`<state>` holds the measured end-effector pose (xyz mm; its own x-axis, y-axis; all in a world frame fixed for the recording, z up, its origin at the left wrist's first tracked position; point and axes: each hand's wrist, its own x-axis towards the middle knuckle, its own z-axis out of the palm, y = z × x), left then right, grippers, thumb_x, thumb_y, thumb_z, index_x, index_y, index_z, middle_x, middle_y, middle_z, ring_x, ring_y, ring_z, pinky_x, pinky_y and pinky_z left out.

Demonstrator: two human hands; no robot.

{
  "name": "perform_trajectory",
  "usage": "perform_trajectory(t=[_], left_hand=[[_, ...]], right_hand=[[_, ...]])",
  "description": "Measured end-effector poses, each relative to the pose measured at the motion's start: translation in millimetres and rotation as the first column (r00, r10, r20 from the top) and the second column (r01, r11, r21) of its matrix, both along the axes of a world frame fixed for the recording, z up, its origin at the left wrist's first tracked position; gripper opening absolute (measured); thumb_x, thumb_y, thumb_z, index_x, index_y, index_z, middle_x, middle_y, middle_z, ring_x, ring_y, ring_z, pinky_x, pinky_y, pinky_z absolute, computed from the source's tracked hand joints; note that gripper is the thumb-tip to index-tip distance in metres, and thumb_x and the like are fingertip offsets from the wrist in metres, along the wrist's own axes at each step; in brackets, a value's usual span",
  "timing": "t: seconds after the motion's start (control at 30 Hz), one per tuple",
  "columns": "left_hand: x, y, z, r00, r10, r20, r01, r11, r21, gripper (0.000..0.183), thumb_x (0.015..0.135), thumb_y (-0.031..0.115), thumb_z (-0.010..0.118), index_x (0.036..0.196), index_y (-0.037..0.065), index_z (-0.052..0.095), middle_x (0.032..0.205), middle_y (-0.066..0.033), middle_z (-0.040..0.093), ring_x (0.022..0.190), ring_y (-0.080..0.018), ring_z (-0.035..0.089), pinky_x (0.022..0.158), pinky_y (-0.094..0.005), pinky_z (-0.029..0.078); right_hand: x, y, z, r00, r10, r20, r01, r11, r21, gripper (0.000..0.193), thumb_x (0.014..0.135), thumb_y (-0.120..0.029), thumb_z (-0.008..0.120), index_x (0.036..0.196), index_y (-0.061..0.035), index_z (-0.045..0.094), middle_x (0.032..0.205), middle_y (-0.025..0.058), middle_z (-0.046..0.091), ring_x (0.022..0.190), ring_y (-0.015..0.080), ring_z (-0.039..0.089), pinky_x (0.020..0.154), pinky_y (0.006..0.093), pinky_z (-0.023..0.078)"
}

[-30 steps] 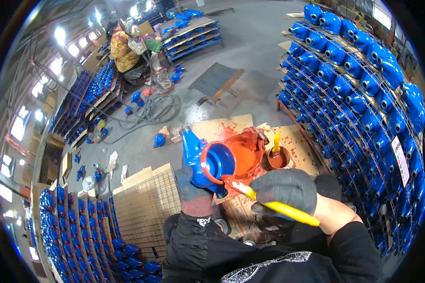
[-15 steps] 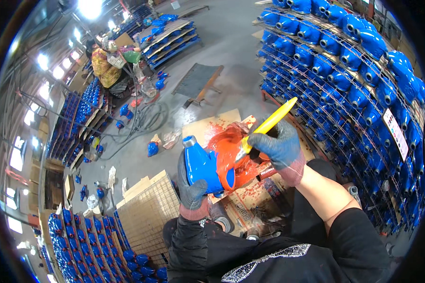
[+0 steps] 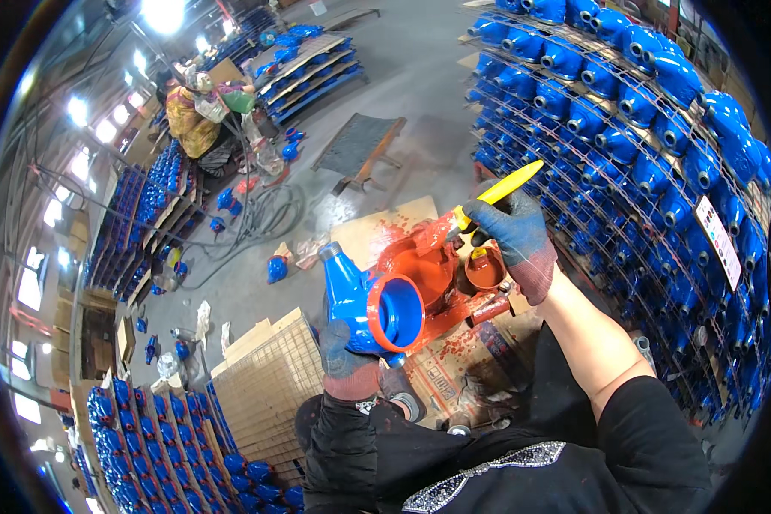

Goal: The person picks up a blue water meter housing from a rack, dips a brush into orange paint, and applies it to the rim and interior. They rotate the housing by hand to coat different sides before placing it onto a separate wire rack.

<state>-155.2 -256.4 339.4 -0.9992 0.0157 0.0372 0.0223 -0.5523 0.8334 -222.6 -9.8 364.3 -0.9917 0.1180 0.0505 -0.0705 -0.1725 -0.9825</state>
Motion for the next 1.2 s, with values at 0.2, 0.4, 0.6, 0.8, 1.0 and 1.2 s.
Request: perform_trajectory(t=[0.2,0.4,0.6,0.8,1.0,1.2], left_hand=[[2,-13,-13,0.989,0.032,0.144,-0.035,0.999,0.014,0.079,0.084,0.061,0.054,0.134,0.000,0.046,0.127,-0.0145,0.057,0.115,-0.0286,0.057,0.096,-0.0419,0.050],[19,-2,5,0.993,-0.065,0.097,0.076,0.991,-0.111,0.084,0.085,0.060,0.052,0.137,-0.005,0.040,0.127,-0.0171,0.056,0.114,-0.0291,0.058,0.097,-0.0410,0.049],[12,-7,-7,0.970,-0.182,0.162,0.188,0.982,-0.024,0.082,0.082,0.044,0.063,0.141,-0.005,0.033,0.130,-0.0185,0.053,0.116,-0.0319,0.057,0.100,-0.0428,0.048],[3,-7,-18,0.942,-0.304,0.142,0.305,0.952,0.016,0.092,0.074,0.037,0.069,0.147,-0.001,0.027,0.139,-0.0180,0.045,0.125,-0.0318,0.050,0.105,-0.0425,0.043],[7,15,-2,0.935,-0.288,0.208,0.285,0.958,0.043,0.092,0.077,0.042,0.067,0.147,-0.002,0.026,0.140,-0.0167,0.045,0.125,-0.0305,0.051,0.104,-0.0415,0.044],[14,-3,-17,0.933,-0.215,0.289,0.220,0.975,0.019,0.082,0.083,0.044,0.062,0.145,-0.002,0.032,0.134,-0.0174,0.051,0.121,-0.0306,0.054,0.102,-0.0419,0.046]], right_hand=[[4,-18,-5,0.951,0.207,-0.229,-0.172,0.971,0.164,0.019,0.085,-0.010,0.072,0.102,-0.0008,0.068,0.096,0.0081,0.070,0.093,0.0141,0.066,0.082,0.0264,0.053],[9,-29,-1,0.935,0.316,-0.162,-0.270,0.929,0.255,0.024,0.088,-0.012,0.069,0.111,-0.0067,0.067,0.097,0.0054,0.070,0.085,0.0170,0.066,0.078,0.0283,0.053],[1,-22,-15,0.491,0.656,-0.573,0.087,0.617,0.782,0.022,0.088,-0.022,0.067,0.108,-0.0126,0.066,0.114,0.0062,0.059,0.109,0.0185,0.057,0.089,0.0302,0.047],[6,-31,-15,0.704,0.635,-0.318,-0.396,0.723,0.567,0.026,0.081,-0.026,0.074,0.105,-0.0183,0.068,0.108,0.0064,0.059,0.105,0.0217,0.058,0.090,0.0302,0.046],[4,-25,-26,0.666,0.623,-0.410,-0.345,0.745,0.571,0.023,0.083,-0.024,0.073,0.105,-0.0204,0.068,0.108,0.0067,0.058,0.104,0.0228,0.058,0.088,0.0319,0.047],[8,-23,-17,0.577,0.630,-0.520,-0.248,0.742,0.623,0.023,0.083,-0.022,0.073,0.103,-0.0129,0.065,0.106,0.0071,0.059,0.098,0.0232,0.060,0.087,0.0333,0.047]])
